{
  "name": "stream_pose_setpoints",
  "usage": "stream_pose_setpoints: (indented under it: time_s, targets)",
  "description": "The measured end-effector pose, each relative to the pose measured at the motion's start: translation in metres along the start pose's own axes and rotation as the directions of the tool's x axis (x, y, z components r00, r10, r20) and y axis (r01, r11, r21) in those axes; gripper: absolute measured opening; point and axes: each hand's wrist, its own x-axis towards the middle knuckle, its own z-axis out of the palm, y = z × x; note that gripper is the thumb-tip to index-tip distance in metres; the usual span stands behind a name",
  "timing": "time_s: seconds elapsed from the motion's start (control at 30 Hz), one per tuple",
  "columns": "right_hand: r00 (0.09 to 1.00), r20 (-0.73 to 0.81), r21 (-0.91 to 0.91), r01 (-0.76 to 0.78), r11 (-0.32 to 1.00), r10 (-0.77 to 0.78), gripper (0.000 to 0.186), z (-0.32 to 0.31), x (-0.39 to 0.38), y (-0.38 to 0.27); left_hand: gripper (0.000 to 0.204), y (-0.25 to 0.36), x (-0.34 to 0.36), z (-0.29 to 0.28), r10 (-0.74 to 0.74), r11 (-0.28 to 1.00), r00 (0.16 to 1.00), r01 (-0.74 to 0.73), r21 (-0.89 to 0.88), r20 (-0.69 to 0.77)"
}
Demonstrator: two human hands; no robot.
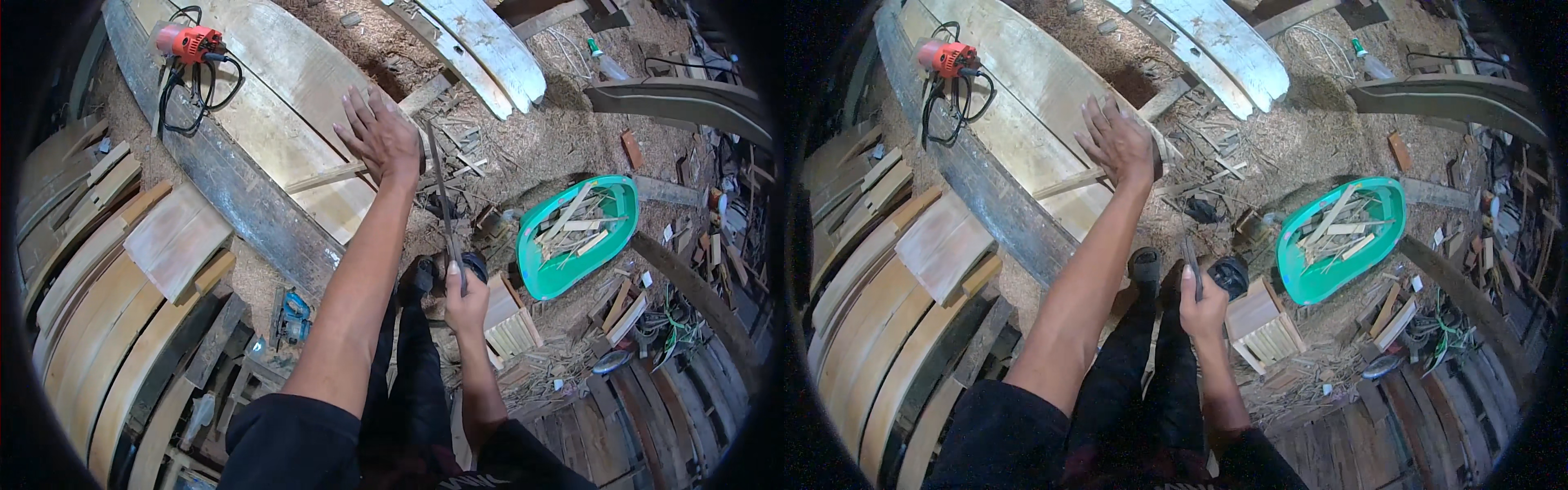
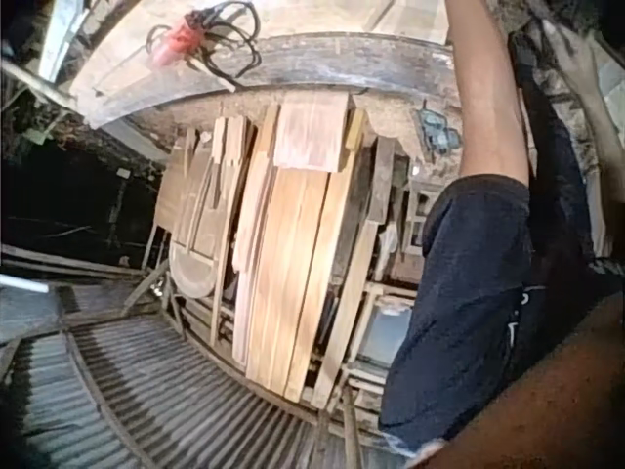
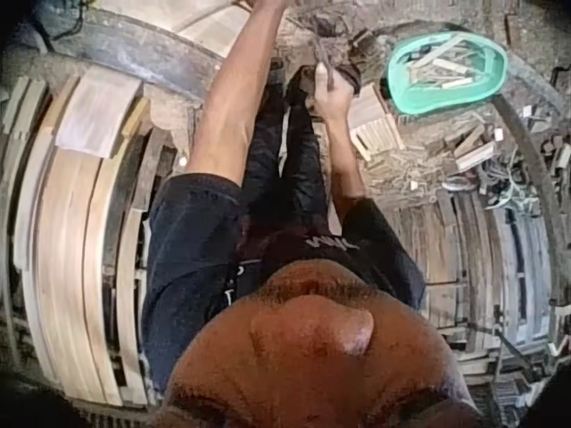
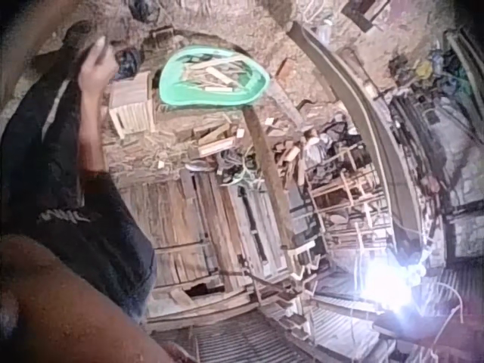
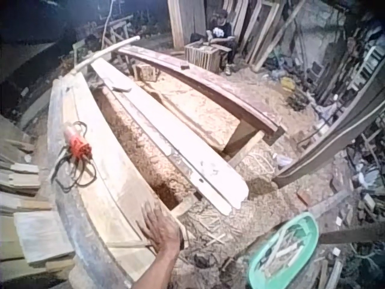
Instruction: Cutting wood slats with a hand saw and assembling them into a small structure using pliers and an axe for hammering.
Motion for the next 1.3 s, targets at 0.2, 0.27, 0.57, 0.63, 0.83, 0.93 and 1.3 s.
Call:
stream_pose_setpoints:
  time_s: [0.2,0.27,0.57,0.63,0.83,0.93,1.3]
  targets:
    - [0.996,0.081,-0.115,-0.037,0.993,0.047,0.034,-0.011,0.017,0.003,0.050,-0.002,-0.009,-0.003,0.008,1.000,1.000,-0.008,-0.012,0.005]
    - [0.996,0.062,-0.095,0.071,0.993,-0.065,0.033,-0.014,0.007,0.003,0.051,-0.003,-0.003,-0.001,-0.004,1.000,1.000,0.004,0.025,-0.002]
    - [0.996,0.001,-0.092,0.086,0.992,-0.086,0.041,-0.001,0.011,-0.007,0.050,-0.003,-0.002,-0.006,0.014,0.998,1.000,-0.012,0.068,-0.025]
    - [0.995,0.068,-0.130,-0.062,0.990,0.071,0.041,-0.004,0.035,-0.008,0.051,0.011,-0.005,-0.007,0.012,1.000,1.000,-0.012,0.006,0.028]
    - [1.000,0.008,0.028,0.003,1.000,-0.003,0.039,0.002,0.002,-0.014,0.049,0.003,0.000,-0.003,0.024,0.999,0.998,-0.022,0.035,-0.057]
    - [0.999,0.017,-0.087,0.043,0.995,-0.041,0.039,0.012,0.043,-0.024,0.052,0.001,-0.011,-0.005,0.019,0.999,1.000,-0.019,0.034,-0.003]
    - [0.998,0.057,-0.108,-0.007,0.994,0.013,0.034,0.004,0.034,-0.023,0.053,0.002,-0.008,-0.005,0.004,0.998,1.000,-0.005,0.055,0.026]
